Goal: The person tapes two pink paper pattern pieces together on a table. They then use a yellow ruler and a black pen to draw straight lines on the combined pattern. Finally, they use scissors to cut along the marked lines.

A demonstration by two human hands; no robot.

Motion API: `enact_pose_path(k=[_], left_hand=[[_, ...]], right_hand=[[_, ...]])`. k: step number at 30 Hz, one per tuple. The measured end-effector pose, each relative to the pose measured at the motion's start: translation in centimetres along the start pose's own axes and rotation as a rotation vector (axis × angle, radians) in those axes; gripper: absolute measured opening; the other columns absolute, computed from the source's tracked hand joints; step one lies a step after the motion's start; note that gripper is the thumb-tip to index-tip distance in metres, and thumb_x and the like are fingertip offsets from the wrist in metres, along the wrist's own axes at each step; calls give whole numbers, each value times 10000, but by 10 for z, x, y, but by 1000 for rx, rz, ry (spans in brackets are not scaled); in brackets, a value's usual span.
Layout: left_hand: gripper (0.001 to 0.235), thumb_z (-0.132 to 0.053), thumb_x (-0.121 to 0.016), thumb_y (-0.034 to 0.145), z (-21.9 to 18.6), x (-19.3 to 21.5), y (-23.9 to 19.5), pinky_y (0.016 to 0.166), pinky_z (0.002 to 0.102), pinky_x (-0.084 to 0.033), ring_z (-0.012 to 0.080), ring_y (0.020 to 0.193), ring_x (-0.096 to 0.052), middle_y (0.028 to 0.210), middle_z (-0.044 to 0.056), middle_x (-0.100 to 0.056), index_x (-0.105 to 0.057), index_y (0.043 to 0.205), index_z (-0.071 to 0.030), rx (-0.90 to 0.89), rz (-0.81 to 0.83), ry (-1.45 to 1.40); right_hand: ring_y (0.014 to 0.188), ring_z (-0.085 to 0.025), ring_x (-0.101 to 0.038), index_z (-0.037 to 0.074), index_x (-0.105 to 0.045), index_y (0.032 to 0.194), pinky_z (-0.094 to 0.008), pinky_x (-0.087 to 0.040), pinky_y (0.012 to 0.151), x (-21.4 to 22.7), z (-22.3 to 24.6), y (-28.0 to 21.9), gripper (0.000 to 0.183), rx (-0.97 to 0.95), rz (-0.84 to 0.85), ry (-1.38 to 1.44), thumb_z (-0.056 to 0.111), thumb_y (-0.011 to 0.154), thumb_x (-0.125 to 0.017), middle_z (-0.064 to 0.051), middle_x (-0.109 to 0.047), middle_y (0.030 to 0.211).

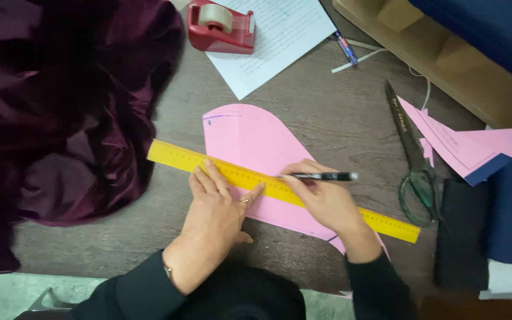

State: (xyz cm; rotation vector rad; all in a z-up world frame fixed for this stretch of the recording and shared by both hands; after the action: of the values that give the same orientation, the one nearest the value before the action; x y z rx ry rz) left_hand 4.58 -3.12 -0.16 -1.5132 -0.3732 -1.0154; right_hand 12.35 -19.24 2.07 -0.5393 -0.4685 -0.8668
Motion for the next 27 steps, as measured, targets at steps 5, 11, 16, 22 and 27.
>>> enact_pose_path(k=[5,11,16,22,27], left_hand=[[1062,-923,-529,656,-1,0,-2,951,621,-420,631,1170,-483,1331,543,-329,-103,1500,-441,-1,-30,48],[1091,-978,-535,536,-3,-8,-1,920,605,-438,606,1118,-532,1297,540,-370,-152,1452,-523,58,-150,81],[1085,-966,-517,574,-2,-3,-2,914,580,-471,595,1117,-550,1309,523,-375,-133,1471,-493,50,-143,106],[1094,-973,-556,509,-3,-10,-1,897,572,-459,588,1113,-541,1298,515,-394,-176,1439,-541,86,-207,98],[975,-918,-494,598,-1,-8,-6,895,545,-471,562,1099,-556,1294,499,-405,-204,1442,-524,88,-259,106]], right_hand=[[928,-104,-640,128,-684,980,-234,-499,808,30,-46,-48,234,-284,-9,3,289,921,-524,2,-675,964],[967,-121,-676,78,-689,1021,-175,-598,713,42,-53,-67,198,-382,-85,100,180,910,-561,-46,-677,990],[965,-137,-683,74,-686,950,-184,-523,608,43,-53,-68,193,-369,-121,59,210,916,-553,-47,-658,950],[780,-117,-632,78,-665,894,-222,-436,513,49,-55,-73,163,-237,-134,-115,176,913,-535,-45,-642,859],[624,-38,-545,104,-665,940,-160,-456,477,35,-56,-110,69,126,-348,-681,150,935,-613,-17,-653,936]])
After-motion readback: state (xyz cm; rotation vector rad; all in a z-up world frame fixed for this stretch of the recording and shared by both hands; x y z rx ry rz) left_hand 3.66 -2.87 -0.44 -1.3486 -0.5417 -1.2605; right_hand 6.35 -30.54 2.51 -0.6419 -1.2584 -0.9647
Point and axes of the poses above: each hand's wrist, its own y-axis towards the middle knuckle, its own x-axis out of the back of the hand, z = x × y, the point moved 3 cm from there along y, towards the middle knuckle
